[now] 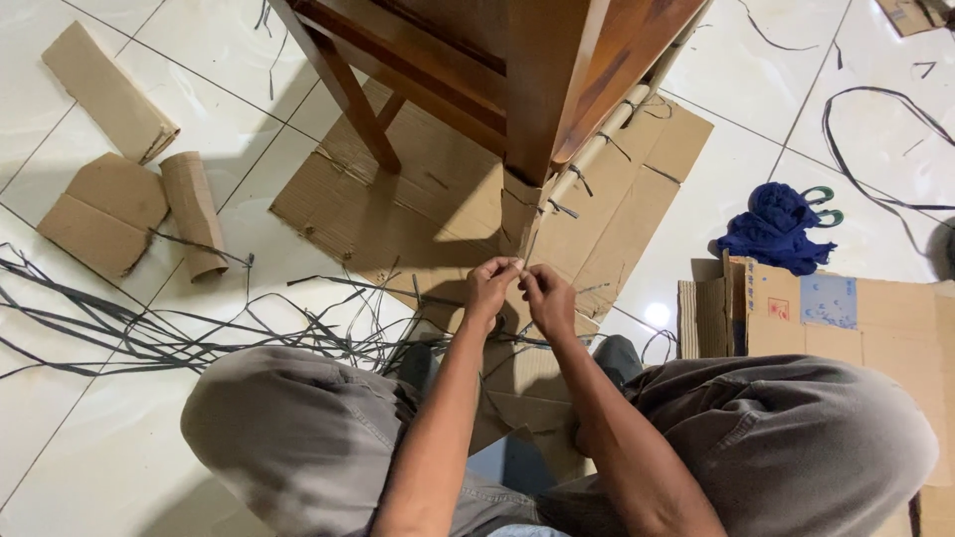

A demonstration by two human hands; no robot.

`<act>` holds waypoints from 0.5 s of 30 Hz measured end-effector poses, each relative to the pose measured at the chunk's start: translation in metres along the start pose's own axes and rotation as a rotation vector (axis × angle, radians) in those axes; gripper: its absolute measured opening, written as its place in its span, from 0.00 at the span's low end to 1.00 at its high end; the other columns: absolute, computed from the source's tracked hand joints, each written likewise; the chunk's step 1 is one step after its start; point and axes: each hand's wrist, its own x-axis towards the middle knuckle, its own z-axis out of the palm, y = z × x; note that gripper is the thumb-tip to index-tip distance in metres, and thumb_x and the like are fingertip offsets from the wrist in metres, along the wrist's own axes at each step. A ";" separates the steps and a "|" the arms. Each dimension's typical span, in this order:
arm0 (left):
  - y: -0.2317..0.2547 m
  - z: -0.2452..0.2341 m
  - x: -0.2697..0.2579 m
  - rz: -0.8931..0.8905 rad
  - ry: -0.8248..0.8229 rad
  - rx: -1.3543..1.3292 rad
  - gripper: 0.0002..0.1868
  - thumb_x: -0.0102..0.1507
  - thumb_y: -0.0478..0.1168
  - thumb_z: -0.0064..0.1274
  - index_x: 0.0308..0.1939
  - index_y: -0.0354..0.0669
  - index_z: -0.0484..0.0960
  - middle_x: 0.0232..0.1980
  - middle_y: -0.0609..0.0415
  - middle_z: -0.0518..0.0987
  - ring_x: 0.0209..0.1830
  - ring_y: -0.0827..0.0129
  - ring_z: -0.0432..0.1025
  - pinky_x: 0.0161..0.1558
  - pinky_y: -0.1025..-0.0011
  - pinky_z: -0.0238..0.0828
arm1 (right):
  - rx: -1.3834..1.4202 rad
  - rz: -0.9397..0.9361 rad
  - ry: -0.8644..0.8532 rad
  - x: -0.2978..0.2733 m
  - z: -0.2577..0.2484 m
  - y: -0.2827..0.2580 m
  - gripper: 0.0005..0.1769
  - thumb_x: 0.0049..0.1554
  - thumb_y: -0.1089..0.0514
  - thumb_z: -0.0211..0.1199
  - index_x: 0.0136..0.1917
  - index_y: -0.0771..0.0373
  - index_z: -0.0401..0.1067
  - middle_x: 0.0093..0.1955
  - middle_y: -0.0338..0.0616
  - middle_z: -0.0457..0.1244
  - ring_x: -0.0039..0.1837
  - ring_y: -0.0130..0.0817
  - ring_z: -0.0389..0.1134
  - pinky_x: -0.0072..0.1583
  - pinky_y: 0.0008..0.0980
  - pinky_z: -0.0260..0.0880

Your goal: Wrapping a wooden furniture leg with cardboard and securing it with plastic ties

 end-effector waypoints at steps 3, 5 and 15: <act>-0.020 -0.003 0.010 -0.008 -0.013 0.003 0.09 0.61 0.43 0.65 0.40 0.43 0.89 0.30 0.53 0.81 0.36 0.73 0.70 0.43 0.72 0.65 | -0.150 -0.094 -0.037 -0.006 0.006 0.000 0.06 0.61 0.52 0.64 0.41 0.50 0.77 0.30 0.37 0.69 0.38 0.37 0.72 0.47 0.34 0.70; -0.011 -0.004 0.002 -0.010 -0.016 0.003 0.09 0.60 0.43 0.65 0.40 0.43 0.89 0.29 0.54 0.80 0.35 0.74 0.69 0.41 0.73 0.64 | -0.188 -0.138 -0.054 -0.007 0.005 -0.003 0.07 0.60 0.52 0.64 0.40 0.49 0.76 0.30 0.38 0.69 0.37 0.40 0.72 0.46 0.36 0.70; -0.003 -0.006 -0.001 -0.057 0.018 0.078 0.11 0.58 0.41 0.65 0.43 0.41 0.90 0.36 0.49 0.85 0.40 0.71 0.72 0.45 0.70 0.68 | -0.131 -0.220 -0.009 -0.006 -0.002 0.005 0.07 0.57 0.56 0.63 0.48 0.56 0.79 0.44 0.51 0.69 0.47 0.49 0.74 0.50 0.41 0.73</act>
